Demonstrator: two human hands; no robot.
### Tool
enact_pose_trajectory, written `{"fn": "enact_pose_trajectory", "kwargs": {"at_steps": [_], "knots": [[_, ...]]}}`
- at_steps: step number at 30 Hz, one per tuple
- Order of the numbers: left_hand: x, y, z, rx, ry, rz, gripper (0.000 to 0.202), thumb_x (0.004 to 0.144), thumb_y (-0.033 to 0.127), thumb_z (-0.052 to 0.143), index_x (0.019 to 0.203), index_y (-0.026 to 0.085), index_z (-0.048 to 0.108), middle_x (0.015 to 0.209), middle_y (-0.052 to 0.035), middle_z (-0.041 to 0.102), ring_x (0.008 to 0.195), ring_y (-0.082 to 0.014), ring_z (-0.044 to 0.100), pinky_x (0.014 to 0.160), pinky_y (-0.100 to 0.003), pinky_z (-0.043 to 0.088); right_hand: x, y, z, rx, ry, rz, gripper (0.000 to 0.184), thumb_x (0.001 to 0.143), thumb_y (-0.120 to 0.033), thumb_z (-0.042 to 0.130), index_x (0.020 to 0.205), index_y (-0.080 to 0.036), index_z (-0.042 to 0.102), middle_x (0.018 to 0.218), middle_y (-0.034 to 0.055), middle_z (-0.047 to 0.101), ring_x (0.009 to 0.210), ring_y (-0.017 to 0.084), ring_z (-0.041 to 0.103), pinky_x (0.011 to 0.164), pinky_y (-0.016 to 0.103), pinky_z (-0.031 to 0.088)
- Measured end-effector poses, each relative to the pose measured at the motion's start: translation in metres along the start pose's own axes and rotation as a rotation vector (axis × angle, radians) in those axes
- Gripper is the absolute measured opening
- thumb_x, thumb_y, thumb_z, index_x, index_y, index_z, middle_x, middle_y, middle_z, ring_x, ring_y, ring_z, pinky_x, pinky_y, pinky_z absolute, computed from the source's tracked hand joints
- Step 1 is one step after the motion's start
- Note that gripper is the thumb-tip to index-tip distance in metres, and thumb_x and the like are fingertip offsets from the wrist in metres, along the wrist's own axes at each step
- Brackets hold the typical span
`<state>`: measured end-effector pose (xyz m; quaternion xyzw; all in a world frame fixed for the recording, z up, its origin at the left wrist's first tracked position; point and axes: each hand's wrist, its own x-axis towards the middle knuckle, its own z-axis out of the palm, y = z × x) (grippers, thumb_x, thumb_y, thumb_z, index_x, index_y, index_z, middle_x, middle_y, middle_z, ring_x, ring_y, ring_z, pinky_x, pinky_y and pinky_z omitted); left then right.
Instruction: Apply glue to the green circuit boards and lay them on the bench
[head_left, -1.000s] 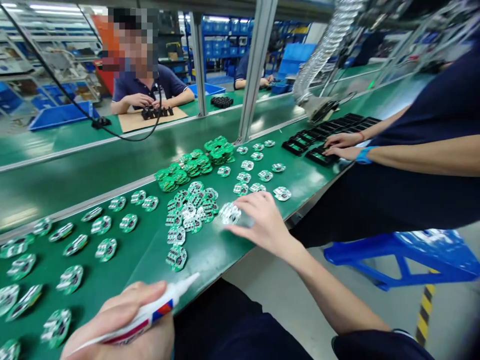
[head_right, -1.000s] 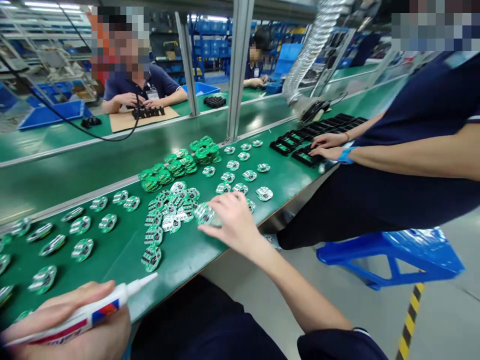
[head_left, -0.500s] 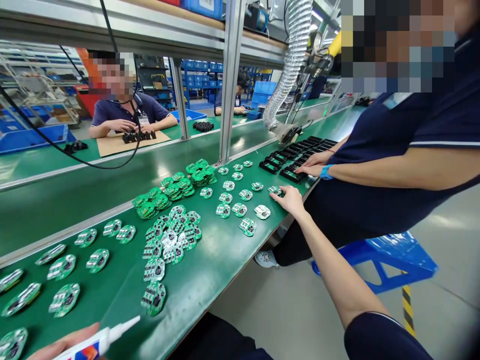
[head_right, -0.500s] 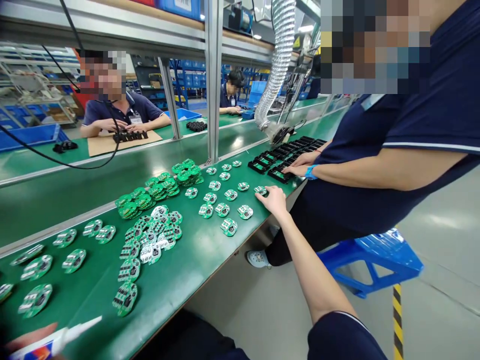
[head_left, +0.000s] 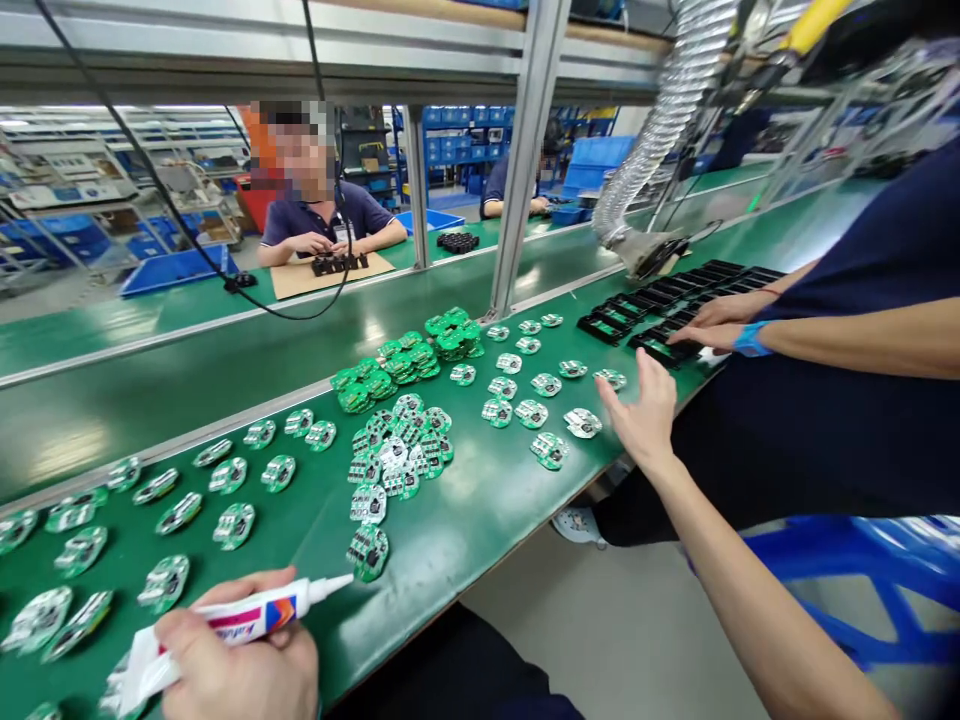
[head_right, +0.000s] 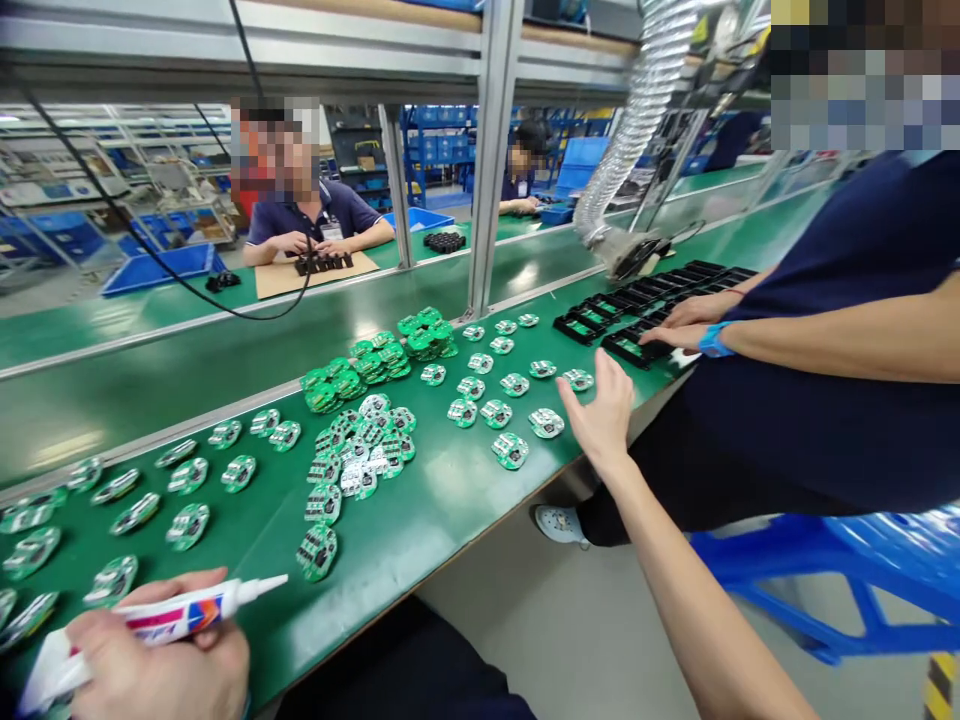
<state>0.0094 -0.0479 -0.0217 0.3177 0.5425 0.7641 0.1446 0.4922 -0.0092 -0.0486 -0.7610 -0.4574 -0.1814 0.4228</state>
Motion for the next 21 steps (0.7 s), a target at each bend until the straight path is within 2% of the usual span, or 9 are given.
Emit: {"fn": "enact_pose_trajectory", "kwargs": {"at_steps": [2, 3, 4, 6, 10, 12, 15, 19, 21], "knots": [[-0.002, 0.008, 0.007, -0.058, 0.094, -0.12, 0.046, 0.095, 0.05, 0.059, 0.059, 0.023, 0.051, 0.052, -0.0027, 0.066, 0.026, -0.0164, 0.043, 0.024, -0.03, 0.026, -0.015, -0.039, -0.003, 0.148, 0.029, -0.209, 0.045, 0.102, -0.048, 0.058, 0.134, -0.019, 0.069, 0.136, 0.0192, 0.071, 0.129, 0.034, 0.063, 0.111, 0.054, 0.043], [-0.002, 0.01, 0.009, -0.074, 0.107, -0.155, 0.046, 0.094, 0.05, 0.06, 0.059, 0.022, 0.053, 0.051, -0.0021, 0.066, 0.026, -0.0158, 0.043, 0.024, -0.029, 0.026, -0.022, -0.06, -0.003, 0.217, 0.004, -0.308, 0.031, 0.105, -0.042, 0.057, 0.119, -0.023, 0.076, 0.119, 0.0137, 0.079, 0.114, 0.031, 0.071, 0.107, 0.052, 0.045], [-0.003, 0.012, 0.01, -0.07, 0.093, -0.16, 0.046, 0.095, 0.051, 0.059, 0.06, 0.022, 0.054, 0.051, -0.0012, 0.067, 0.026, -0.015, 0.042, 0.024, -0.029, 0.027, -0.029, -0.082, -0.002, 0.282, -0.022, -0.388, 0.024, 0.106, -0.037, 0.057, 0.105, -0.024, 0.078, 0.103, 0.0089, 0.082, 0.098, 0.027, 0.074, 0.103, 0.05, 0.046], [-0.003, 0.014, 0.01, -0.062, 0.067, -0.154, 0.047, 0.096, 0.054, 0.057, 0.061, 0.022, 0.055, 0.05, 0.0003, 0.066, 0.024, -0.0137, 0.039, 0.024, -0.027, 0.027, -0.041, -0.122, 0.003, 0.37, -0.065, -0.473, 0.026, 0.106, -0.033, 0.061, 0.088, -0.025, 0.077, 0.083, 0.002, 0.081, 0.079, 0.021, 0.073, 0.096, 0.045, 0.047], [-0.002, 0.011, 0.006, -0.089, 0.065, -0.218, 0.048, 0.095, 0.055, 0.056, 0.06, 0.021, 0.058, 0.05, -0.0002, 0.067, 0.023, -0.0124, 0.037, 0.024, -0.026, 0.028, -0.051, -0.178, 0.02, 0.588, -0.11, -0.521, 0.022, 0.103, -0.034, 0.07, 0.083, -0.025, 0.077, 0.079, -0.001, 0.08, 0.071, 0.018, 0.071, 0.093, 0.044, 0.045], [-0.002, 0.009, 0.006, -0.108, 0.066, -0.253, 0.048, 0.096, 0.054, 0.056, 0.061, 0.021, 0.059, 0.05, -0.0008, 0.067, 0.023, -0.0124, 0.037, 0.024, -0.026, 0.028, -0.049, -0.195, 0.03, 0.619, -0.171, -0.495, 0.031, 0.099, -0.041, 0.075, 0.073, -0.024, 0.072, 0.074, -0.0012, 0.077, 0.07, 0.019, 0.069, 0.09, 0.043, 0.047], [-0.003, 0.008, 0.005, -0.136, 0.069, -0.282, 0.048, 0.098, 0.054, 0.056, 0.064, 0.021, 0.061, 0.051, -0.0025, 0.068, 0.024, -0.0131, 0.039, 0.024, -0.027, 0.028, -0.044, -0.21, 0.046, 0.503, -0.357, -0.435, 0.046, 0.097, -0.051, 0.075, 0.064, -0.023, 0.062, 0.071, 0.001, 0.074, 0.075, 0.022, 0.069, 0.086, 0.04, 0.05], [-0.006, 0.006, 0.004, -0.163, 0.048, -0.292, 0.047, 0.098, 0.056, 0.056, 0.067, 0.021, 0.061, 0.051, -0.0029, 0.068, 0.024, -0.0133, 0.039, 0.024, -0.027, 0.029, -0.044, -0.214, 0.07, 0.373, -0.503, -0.447, 0.03, 0.095, -0.049, 0.078, 0.093, -0.019, 0.076, 0.098, 0.0095, 0.081, 0.096, 0.029, 0.073, 0.091, 0.045, 0.051], [-0.007, 0.006, 0.003, -0.166, 0.031, -0.302, 0.047, 0.098, 0.057, 0.056, 0.068, 0.021, 0.061, 0.052, -0.0023, 0.069, 0.024, -0.0131, 0.04, 0.025, -0.027, 0.029, -0.049, -0.212, 0.082, 0.322, -0.551, -0.452, 0.032, 0.093, -0.046, 0.08, 0.106, -0.016, 0.078, 0.108, 0.0141, 0.081, 0.105, 0.033, 0.072, 0.094, 0.048, 0.05]]}}
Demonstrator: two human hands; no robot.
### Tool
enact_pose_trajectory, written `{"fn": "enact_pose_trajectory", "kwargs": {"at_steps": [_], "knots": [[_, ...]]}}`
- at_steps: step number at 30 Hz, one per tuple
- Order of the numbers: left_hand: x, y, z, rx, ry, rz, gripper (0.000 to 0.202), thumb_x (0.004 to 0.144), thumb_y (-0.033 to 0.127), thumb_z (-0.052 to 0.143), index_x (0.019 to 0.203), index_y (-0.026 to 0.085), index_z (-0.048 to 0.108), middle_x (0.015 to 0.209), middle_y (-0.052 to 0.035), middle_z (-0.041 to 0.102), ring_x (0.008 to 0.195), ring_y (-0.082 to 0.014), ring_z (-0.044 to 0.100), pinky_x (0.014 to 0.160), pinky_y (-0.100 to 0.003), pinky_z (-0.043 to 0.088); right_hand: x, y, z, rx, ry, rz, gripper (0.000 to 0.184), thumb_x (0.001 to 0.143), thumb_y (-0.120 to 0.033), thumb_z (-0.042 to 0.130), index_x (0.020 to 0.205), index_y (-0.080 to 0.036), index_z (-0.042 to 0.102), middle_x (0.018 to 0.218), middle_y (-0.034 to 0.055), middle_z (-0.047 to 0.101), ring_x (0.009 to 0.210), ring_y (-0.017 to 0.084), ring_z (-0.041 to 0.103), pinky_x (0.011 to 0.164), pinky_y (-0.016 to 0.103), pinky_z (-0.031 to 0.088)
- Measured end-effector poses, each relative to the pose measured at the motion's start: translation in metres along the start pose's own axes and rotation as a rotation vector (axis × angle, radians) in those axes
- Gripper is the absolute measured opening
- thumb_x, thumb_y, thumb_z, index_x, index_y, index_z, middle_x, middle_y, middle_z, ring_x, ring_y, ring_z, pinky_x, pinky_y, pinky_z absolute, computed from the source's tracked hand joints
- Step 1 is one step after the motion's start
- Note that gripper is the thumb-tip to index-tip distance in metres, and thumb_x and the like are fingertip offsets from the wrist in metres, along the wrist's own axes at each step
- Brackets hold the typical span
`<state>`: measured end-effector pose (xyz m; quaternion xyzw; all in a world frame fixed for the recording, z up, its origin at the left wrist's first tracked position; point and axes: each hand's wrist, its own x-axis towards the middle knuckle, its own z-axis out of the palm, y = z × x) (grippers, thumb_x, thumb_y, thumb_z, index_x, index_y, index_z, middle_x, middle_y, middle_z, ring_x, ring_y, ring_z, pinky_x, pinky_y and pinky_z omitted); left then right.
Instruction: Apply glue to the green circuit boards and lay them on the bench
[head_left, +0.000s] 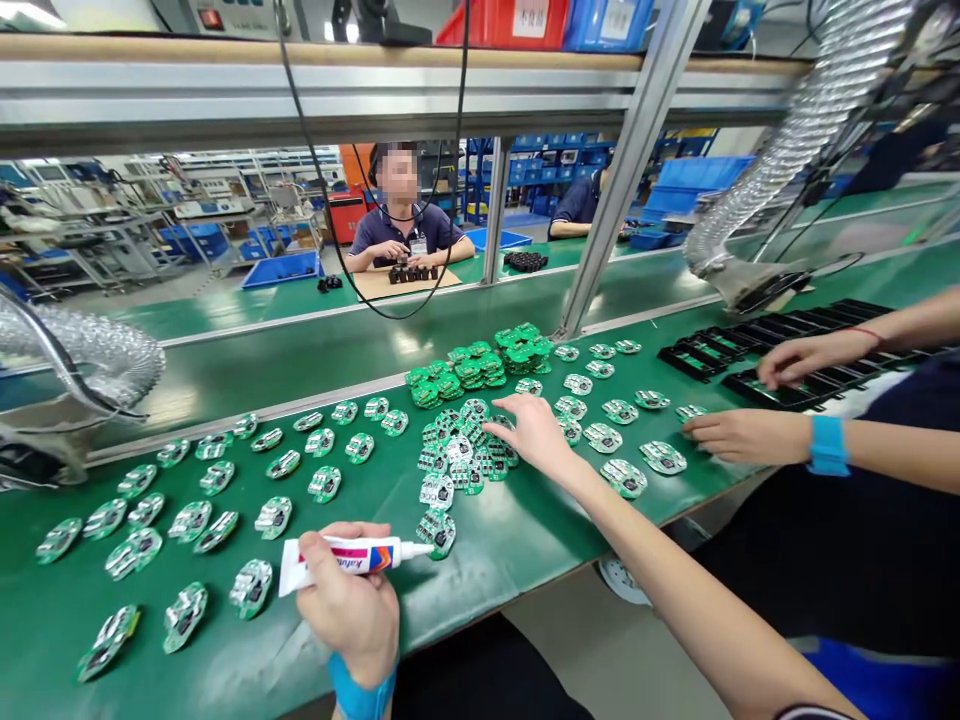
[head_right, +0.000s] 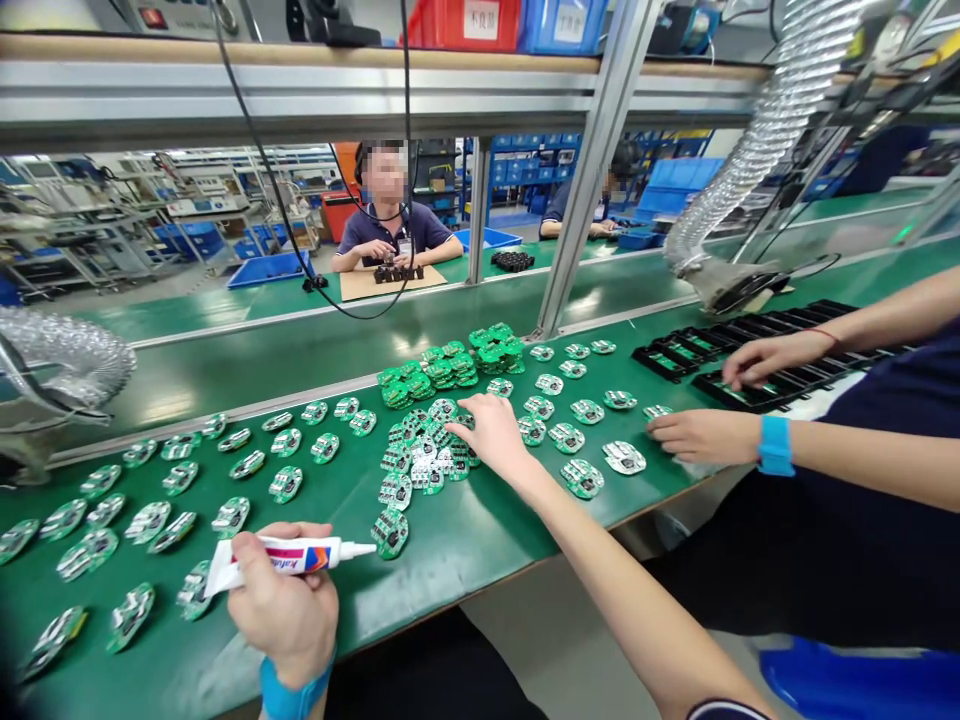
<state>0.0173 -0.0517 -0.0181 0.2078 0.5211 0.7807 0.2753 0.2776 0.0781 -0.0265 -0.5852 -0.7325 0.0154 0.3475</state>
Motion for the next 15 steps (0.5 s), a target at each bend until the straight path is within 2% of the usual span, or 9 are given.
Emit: {"fn": "enact_pose_trajectory", "kwargs": {"at_steps": [4, 10, 15], "knots": [[-0.004, 0.002, 0.001, -0.015, 0.02, -0.057, 0.05, 0.097, 0.061, 0.056, 0.069, 0.019, 0.061, 0.053, -0.003, 0.068, 0.027, -0.0131, 0.043, 0.028, -0.026, 0.028, -0.002, 0.008, 0.016, -0.035, -0.079, 0.044, 0.023, 0.095, -0.037, 0.077, 0.106, -0.017, 0.079, 0.108, 0.0144, 0.08, 0.106, 0.033, 0.071, 0.094, 0.049, 0.05], [-0.009, 0.003, 0.003, -0.047, 0.03, -0.08, 0.055, 0.091, 0.069, 0.062, 0.07, 0.019, 0.061, 0.054, -0.0046, 0.068, 0.031, -0.0126, 0.046, 0.031, -0.023, 0.03, 0.0, 0.008, 0.019, 0.036, -0.086, 0.043, 0.011, 0.088, -0.029, 0.077, 0.097, -0.022, 0.077, 0.119, 0.0112, 0.075, 0.118, 0.033, 0.064, 0.104, 0.051, 0.043], [-0.011, 0.001, 0.004, -0.042, 0.009, -0.096, 0.059, 0.089, 0.075, 0.062, 0.071, 0.018, 0.061, 0.053, -0.0054, 0.068, 0.034, -0.013, 0.049, 0.033, -0.021, 0.029, 0.006, 0.001, 0.019, 0.185, -0.088, 0.055, 0.006, 0.08, -0.026, 0.071, 0.085, -0.022, 0.072, 0.105, 0.0117, 0.075, 0.108, 0.034, 0.064, 0.105, 0.055, 0.041]]}}
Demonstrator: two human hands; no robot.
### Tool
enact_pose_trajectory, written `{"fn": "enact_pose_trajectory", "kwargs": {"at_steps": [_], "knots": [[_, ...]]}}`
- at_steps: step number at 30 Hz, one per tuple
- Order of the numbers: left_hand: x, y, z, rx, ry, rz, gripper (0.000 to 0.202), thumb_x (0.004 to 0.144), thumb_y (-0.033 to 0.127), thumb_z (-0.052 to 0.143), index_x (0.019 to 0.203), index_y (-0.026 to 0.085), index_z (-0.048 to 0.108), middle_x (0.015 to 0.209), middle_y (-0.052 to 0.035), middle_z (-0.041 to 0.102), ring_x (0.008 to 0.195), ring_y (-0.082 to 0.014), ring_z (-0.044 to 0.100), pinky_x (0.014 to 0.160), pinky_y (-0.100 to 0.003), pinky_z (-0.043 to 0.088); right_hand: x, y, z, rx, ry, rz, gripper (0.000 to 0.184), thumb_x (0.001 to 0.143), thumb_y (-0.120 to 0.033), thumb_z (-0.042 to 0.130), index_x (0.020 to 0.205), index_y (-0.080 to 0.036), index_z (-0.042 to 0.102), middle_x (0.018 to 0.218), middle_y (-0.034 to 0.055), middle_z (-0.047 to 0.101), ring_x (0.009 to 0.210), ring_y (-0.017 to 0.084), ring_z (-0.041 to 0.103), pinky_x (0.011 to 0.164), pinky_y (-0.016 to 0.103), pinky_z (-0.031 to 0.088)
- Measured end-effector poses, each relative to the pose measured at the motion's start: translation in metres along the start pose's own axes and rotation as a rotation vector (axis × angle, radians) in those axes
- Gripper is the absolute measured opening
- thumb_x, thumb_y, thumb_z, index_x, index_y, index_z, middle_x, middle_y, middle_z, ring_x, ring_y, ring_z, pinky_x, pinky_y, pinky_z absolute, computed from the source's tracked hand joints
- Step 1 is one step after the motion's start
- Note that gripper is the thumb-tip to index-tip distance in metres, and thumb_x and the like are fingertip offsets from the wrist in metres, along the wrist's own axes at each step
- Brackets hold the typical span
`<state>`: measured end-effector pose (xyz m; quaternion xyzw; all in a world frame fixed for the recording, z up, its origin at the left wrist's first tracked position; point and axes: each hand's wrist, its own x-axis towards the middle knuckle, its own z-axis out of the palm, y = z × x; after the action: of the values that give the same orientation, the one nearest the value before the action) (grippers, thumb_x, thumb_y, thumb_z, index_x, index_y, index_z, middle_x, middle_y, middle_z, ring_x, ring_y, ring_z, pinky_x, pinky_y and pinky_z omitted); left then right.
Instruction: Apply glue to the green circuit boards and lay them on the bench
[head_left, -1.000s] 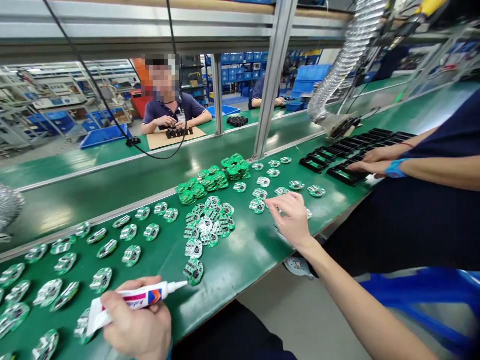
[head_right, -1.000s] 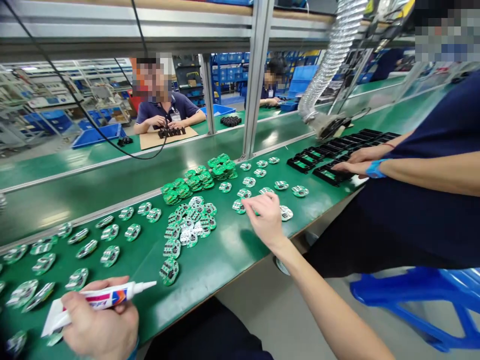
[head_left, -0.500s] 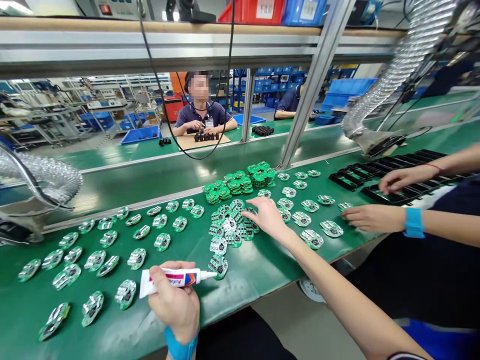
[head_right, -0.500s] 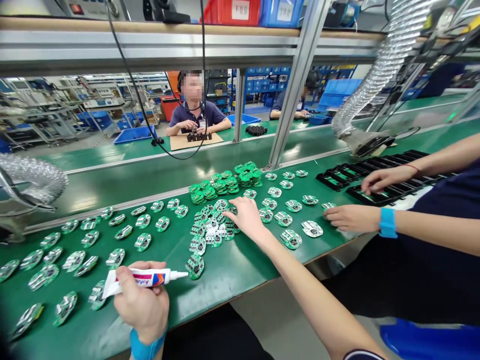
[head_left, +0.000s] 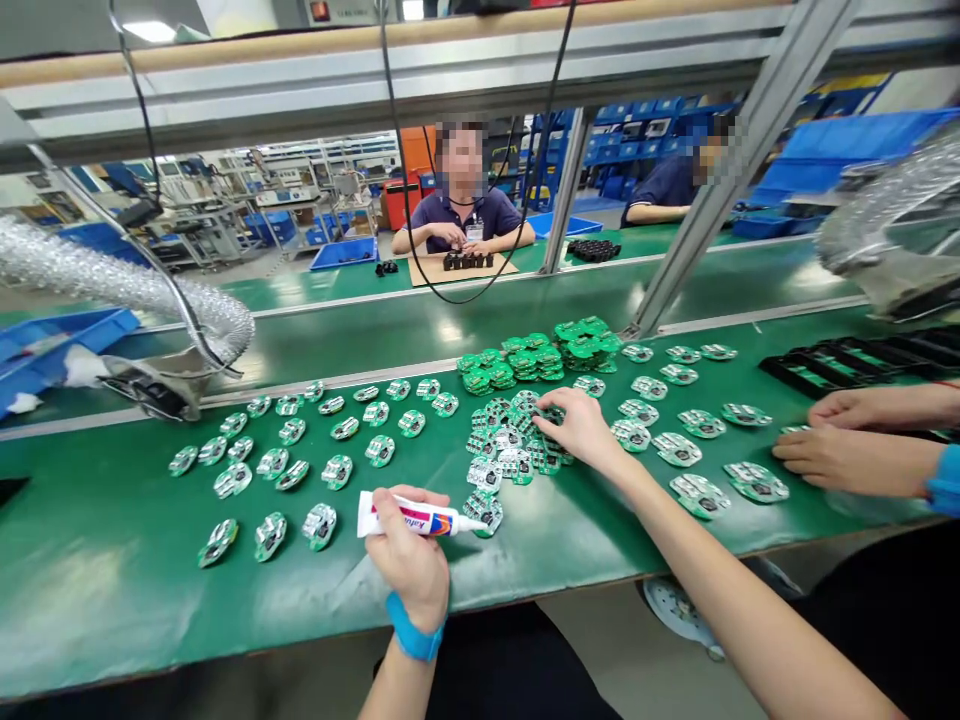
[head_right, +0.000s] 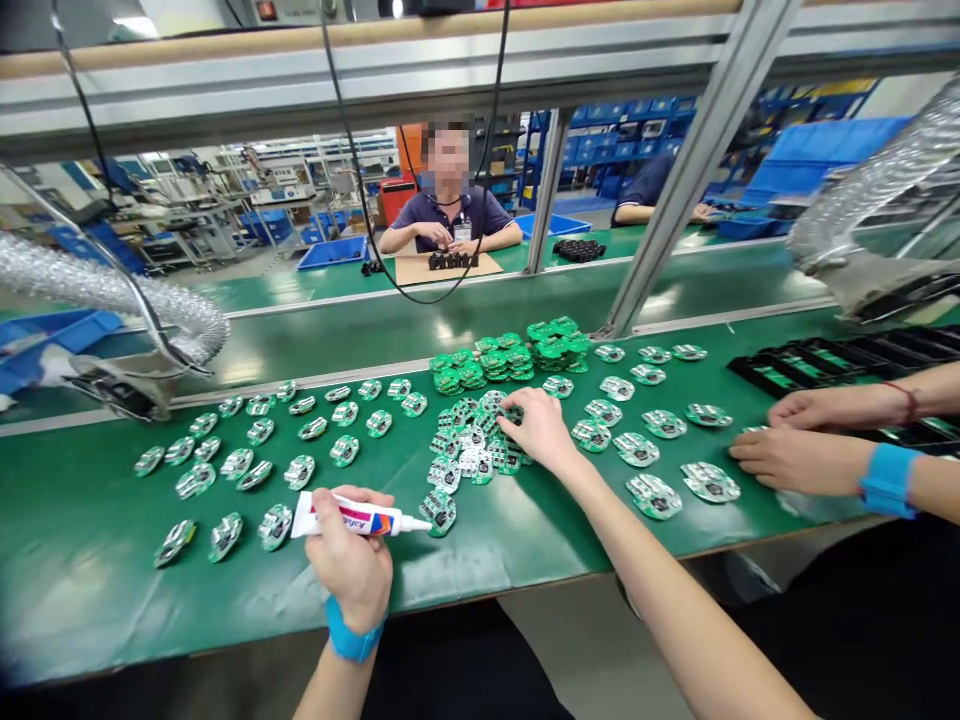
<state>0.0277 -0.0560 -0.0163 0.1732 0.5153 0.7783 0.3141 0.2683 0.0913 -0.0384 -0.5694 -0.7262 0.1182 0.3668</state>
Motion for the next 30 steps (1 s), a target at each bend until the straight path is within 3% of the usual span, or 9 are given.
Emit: {"fn": "enact_pose_trajectory", "kwargs": {"at_steps": [4, 10, 13, 15, 18, 20, 24, 27, 30], "knots": [[-0.001, 0.002, 0.0, 0.006, 0.0, 0.014, 0.059, 0.088, 0.075, 0.063, 0.07, 0.018, 0.06, 0.053, -0.006, 0.068, 0.034, -0.0128, 0.048, 0.033, -0.022, 0.03, 0.001, -0.013, -0.008, 0.125, -0.01, 0.036, 0.009, 0.075, -0.031, 0.071, 0.076, -0.023, 0.067, 0.093, 0.0091, 0.074, 0.099, 0.031, 0.064, 0.099, 0.051, 0.045], [0.004, 0.005, 0.001, -0.006, 0.009, -0.048, 0.055, 0.089, 0.071, 0.063, 0.074, 0.019, 0.06, 0.055, -0.0048, 0.069, 0.032, -0.0107, 0.043, 0.032, -0.02, 0.027, -0.028, -0.055, -0.016, 0.412, -0.066, 0.152, 0.027, 0.083, -0.05, 0.065, 0.081, -0.023, 0.059, 0.073, 0.0021, 0.066, 0.066, 0.021, 0.065, 0.065, 0.035, 0.052], [0.007, 0.011, 0.001, -0.068, -0.013, -0.163, 0.053, 0.089, 0.069, 0.066, 0.076, 0.018, 0.06, 0.055, -0.0034, 0.067, 0.032, -0.0076, 0.039, 0.034, -0.018, 0.027, -0.06, -0.084, -0.009, 0.673, -0.159, 0.245, 0.037, 0.086, -0.056, 0.069, 0.082, -0.024, 0.051, 0.069, -0.0022, 0.061, 0.061, 0.018, 0.066, 0.063, 0.032, 0.055], [0.007, 0.017, 0.002, -0.17, -0.062, -0.282, 0.051, 0.091, 0.065, 0.068, 0.076, 0.018, 0.058, 0.054, -0.0003, 0.063, 0.032, -0.0044, 0.033, 0.034, -0.017, 0.025, -0.085, -0.105, -0.001, 0.958, -0.237, 0.351, 0.042, 0.082, -0.054, 0.08, 0.087, -0.024, 0.051, 0.073, -0.0036, 0.062, 0.063, 0.016, 0.066, 0.065, 0.031, 0.058], [0.005, 0.028, 0.006, -0.351, -0.105, -0.479, 0.046, 0.096, 0.057, 0.067, 0.074, 0.019, 0.053, 0.051, 0.0051, 0.053, 0.031, -0.0025, 0.027, 0.034, -0.016, 0.021, -0.118, -0.132, 0.014, 1.24, -0.32, 0.432, 0.053, 0.076, -0.05, 0.091, 0.11, -0.025, 0.059, 0.082, -0.0019, 0.068, 0.069, 0.015, 0.067, 0.066, 0.029, 0.06], [0.003, 0.033, 0.009, -0.42, -0.092, -0.559, 0.043, 0.102, 0.051, 0.06, 0.075, 0.019, 0.052, 0.051, 0.006, 0.049, 0.031, -0.003, 0.027, 0.034, -0.017, 0.02, -0.137, -0.145, 0.023, 1.254, -0.342, 0.415, 0.058, 0.079, -0.049, 0.09, 0.124, -0.025, 0.063, 0.088, 0.0009, 0.071, 0.073, 0.016, 0.069, 0.068, 0.029, 0.061], [-0.001, 0.038, 0.012, -0.438, -0.039, -0.555, 0.042, 0.108, 0.047, 0.049, 0.077, 0.019, 0.052, 0.054, 0.0047, 0.051, 0.031, -0.0038, 0.03, 0.034, -0.017, 0.019, -0.162, -0.152, 0.034, 1.087, -0.281, 0.35, 0.049, 0.088, -0.048, 0.082, 0.129, -0.023, 0.072, 0.101, 0.0083, 0.077, 0.085, 0.021, 0.075, 0.075, 0.03, 0.065], [0.001, 0.039, 0.013, -0.443, -0.001, -0.557, 0.044, 0.11, 0.047, 0.045, 0.076, 0.02, 0.051, 0.053, 0.005, 0.049, 0.03, -0.0038, 0.029, 0.034, -0.017, 0.018, -0.168, -0.146, 0.037, 0.981, -0.261, 0.307, 0.053, 0.088, -0.044, 0.082, 0.135, -0.022, 0.073, 0.111, 0.0104, 0.079, 0.083, 0.02, 0.076, 0.079, 0.031, 0.066], [0.007, 0.041, 0.01, -0.453, 0.009, -0.603, 0.042, 0.111, 0.044, 0.042, 0.077, 0.02, 0.05, 0.054, 0.0055, 0.05, 0.029, -0.0032, 0.028, 0.033, -0.016, 0.018, -0.166, -0.142, 0.038, 1.017, -0.321, 0.273, 0.062, 0.081, -0.035, 0.086, 0.14, -0.022, 0.07, 0.112, 0.0092, 0.079, 0.08, 0.019, 0.075, 0.079, 0.031, 0.067]]}}
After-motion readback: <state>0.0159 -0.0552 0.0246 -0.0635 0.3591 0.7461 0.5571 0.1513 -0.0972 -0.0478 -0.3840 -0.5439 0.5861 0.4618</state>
